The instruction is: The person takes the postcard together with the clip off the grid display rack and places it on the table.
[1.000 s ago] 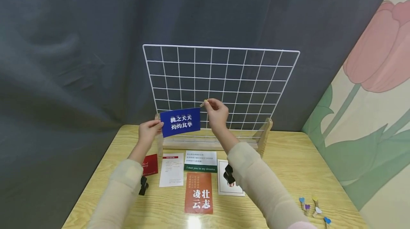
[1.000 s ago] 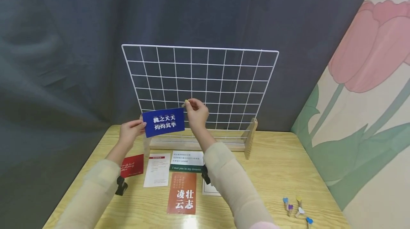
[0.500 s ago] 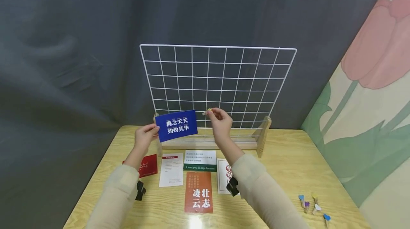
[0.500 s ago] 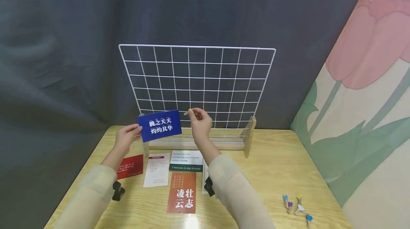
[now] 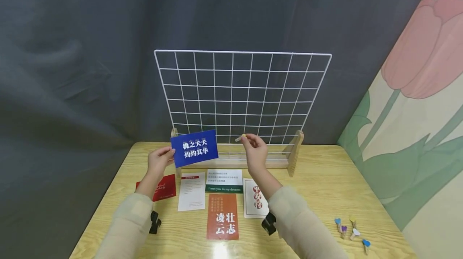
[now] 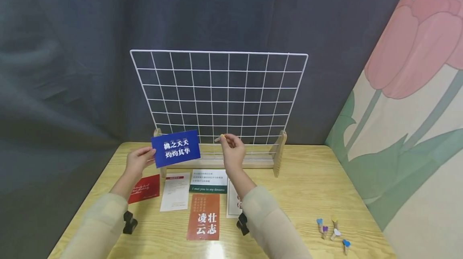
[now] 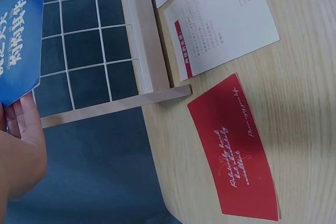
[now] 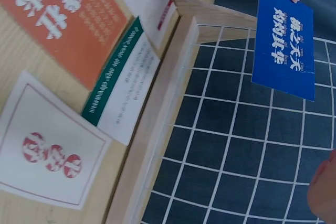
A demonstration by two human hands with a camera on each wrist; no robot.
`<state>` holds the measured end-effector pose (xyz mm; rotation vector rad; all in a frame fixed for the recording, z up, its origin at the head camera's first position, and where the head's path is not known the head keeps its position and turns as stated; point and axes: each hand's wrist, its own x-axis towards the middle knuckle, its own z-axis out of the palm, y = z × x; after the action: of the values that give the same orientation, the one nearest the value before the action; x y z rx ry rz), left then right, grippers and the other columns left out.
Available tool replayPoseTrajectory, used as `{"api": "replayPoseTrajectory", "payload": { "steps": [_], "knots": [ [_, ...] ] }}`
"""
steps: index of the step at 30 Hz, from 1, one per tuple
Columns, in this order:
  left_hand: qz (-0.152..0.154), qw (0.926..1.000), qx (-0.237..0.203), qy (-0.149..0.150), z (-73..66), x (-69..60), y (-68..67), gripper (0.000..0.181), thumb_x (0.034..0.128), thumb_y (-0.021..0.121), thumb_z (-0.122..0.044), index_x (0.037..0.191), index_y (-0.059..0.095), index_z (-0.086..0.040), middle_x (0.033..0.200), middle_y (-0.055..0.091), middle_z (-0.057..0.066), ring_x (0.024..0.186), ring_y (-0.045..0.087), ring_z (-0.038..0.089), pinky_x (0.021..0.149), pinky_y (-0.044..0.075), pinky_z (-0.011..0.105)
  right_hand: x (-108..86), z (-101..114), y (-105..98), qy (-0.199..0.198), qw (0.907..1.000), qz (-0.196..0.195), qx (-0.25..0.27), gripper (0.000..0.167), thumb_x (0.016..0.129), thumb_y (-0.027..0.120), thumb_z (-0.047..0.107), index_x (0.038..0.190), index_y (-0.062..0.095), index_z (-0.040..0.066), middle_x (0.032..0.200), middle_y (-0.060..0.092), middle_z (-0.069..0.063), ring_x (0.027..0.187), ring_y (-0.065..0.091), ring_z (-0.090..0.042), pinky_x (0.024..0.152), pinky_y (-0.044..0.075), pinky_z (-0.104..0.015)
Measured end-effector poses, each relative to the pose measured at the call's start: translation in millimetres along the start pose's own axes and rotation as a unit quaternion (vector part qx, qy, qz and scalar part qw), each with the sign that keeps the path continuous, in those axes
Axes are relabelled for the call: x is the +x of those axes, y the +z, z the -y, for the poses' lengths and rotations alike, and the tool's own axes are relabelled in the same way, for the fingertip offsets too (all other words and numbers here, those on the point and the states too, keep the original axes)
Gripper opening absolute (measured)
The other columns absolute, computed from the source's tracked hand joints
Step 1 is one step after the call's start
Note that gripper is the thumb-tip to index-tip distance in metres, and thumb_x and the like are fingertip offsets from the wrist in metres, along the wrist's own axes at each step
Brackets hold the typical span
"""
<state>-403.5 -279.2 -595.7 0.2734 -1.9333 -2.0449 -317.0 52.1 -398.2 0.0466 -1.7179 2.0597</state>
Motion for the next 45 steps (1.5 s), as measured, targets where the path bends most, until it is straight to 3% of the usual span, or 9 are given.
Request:
{"api": "replayPoseTrajectory", "payload": {
  "steps": [8,11,13,17,20,25,34,41,45],
  "knots": [
    [-0.012,0.9997,0.005,0.019,20.8,-0.8,-3.8,0.043,0.0654,0.07,-0.041,0.099,0.064,-0.014,0.094,0.058,0.008,0.078,0.06,0.023,0.06,0.051,0.03,-8.2,-12,-19,0.004,0.9993,-0.03,0.02,0.016,0.074,0.062,-0.007,0.086,0.056,-0.015,0.068,0.061,-0.005,0.06,0.059,-0.01,0.061,0.047,-0.017],
    [0.0,0.9997,-0.02,-0.016,6.8,-14.6,-4.7,0.037,0.0699,0.07,-0.032,0.1,0.064,-0.011,0.095,0.058,0.008,0.079,0.06,0.02,0.062,0.051,0.029,-11.0,-15,-28,0.012,0.9991,-0.036,0.022,0.016,0.075,0.062,-0.007,0.087,0.057,-0.015,0.069,0.061,-0.007,0.061,0.06,-0.01,0.062,0.048,-0.018],
    [0.024,0.9975,-0.06,-0.028,-33.0,-44.8,-0.2,0.026,0.0763,0.066,-0.018,0.099,0.063,-0.005,0.093,0.059,0.01,0.077,0.06,0.021,0.065,0.05,0.031,-12.7,-18,-34,0.021,0.9987,-0.044,0.016,0.016,0.075,0.061,-0.006,0.088,0.056,-0.014,0.069,0.061,-0.007,0.061,0.06,-0.009,0.062,0.048,-0.018],
    [0.014,0.9966,-0.073,-0.036,-43.7,-61.6,-2.5,0.022,0.0776,0.065,-0.013,0.097,0.064,-0.004,0.09,0.06,0.01,0.075,0.06,0.021,0.063,0.051,0.031,-15.2,-24,-46,0.036,0.9972,-0.064,0.005,0.017,0.075,0.061,-0.005,0.089,0.056,-0.014,0.068,0.061,-0.003,0.06,0.059,-0.008,0.062,0.047,-0.017],
    [-0.023,0.9979,-0.041,-0.044,-6.4,-45.1,-10.2,0.032,0.0728,0.069,-0.025,0.098,0.063,-0.007,0.091,0.059,0.009,0.075,0.061,0.02,0.06,0.051,0.03,-16.5,-27,-53,0.032,0.9965,-0.077,-0.003,0.018,0.075,0.062,-0.005,0.09,0.056,-0.015,0.067,0.061,-0.003,0.06,0.059,-0.007,0.061,0.047,-0.015],
    [-0.047,0.997,-0.036,-0.05,9.0,-46.0,-15.3,0.04,0.0687,0.071,-0.031,0.099,0.063,-0.006,0.091,0.059,0.012,0.074,0.061,0.021,0.06,0.051,0.03,-18.7,-31,-65,0.022,0.9959,-0.087,-0.004,0.018,0.076,0.06,-0.007,0.09,0.055,-0.016,0.067,0.061,-0.004,0.058,0.059,-0.007,0.061,0.047,-0.016],
    [-0.029,0.9935,-0.037,-0.103,-49.2,-94.1,-18.0,0.028,0.076,0.067,-0.017,0.1,0.063,-0.005,0.084,0.061,0.006,0.067,0.059,0.014,0.055,0.051,0.026,-24.9,-40,-91,0.03,0.9932,-0.112,-0.015,0.018,0.076,0.061,-0.006,0.089,0.055,-0.017,0.064,0.06,0.0,0.056,0.059,-0.008,0.058,0.048,-0.016],
    [-0.085,0.9901,-0.003,-0.112,8.2,-80.2,-34.4,0.044,0.0674,0.072,-0.032,0.102,0.061,-0.007,0.082,0.061,-0.001,0.067,0.058,0.01,0.055,0.05,0.023,-30.6,-49,-110,0.02,0.992,-0.124,-0.003,0.015,0.075,0.059,-0.01,0.086,0.054,-0.019,0.062,0.06,0.001,0.054,0.059,-0.008,0.056,0.048,-0.016],
    [-0.089,0.9891,-0.002,-0.117,11.8,-86.8,-40.5,0.044,0.0691,0.072,-0.029,0.103,0.059,-0.004,0.082,0.061,0.001,0.067,0.059,0.012,0.055,0.051,0.025,-36.0,-54,-122,0.023,0.9909,-0.132,0.014,0.007,0.075,0.059,-0.012,0.082,0.058,-0.013,0.063,0.061,0.0,0.054,0.059,-0.009,0.056,0.048,-0.017]
  ]
}}
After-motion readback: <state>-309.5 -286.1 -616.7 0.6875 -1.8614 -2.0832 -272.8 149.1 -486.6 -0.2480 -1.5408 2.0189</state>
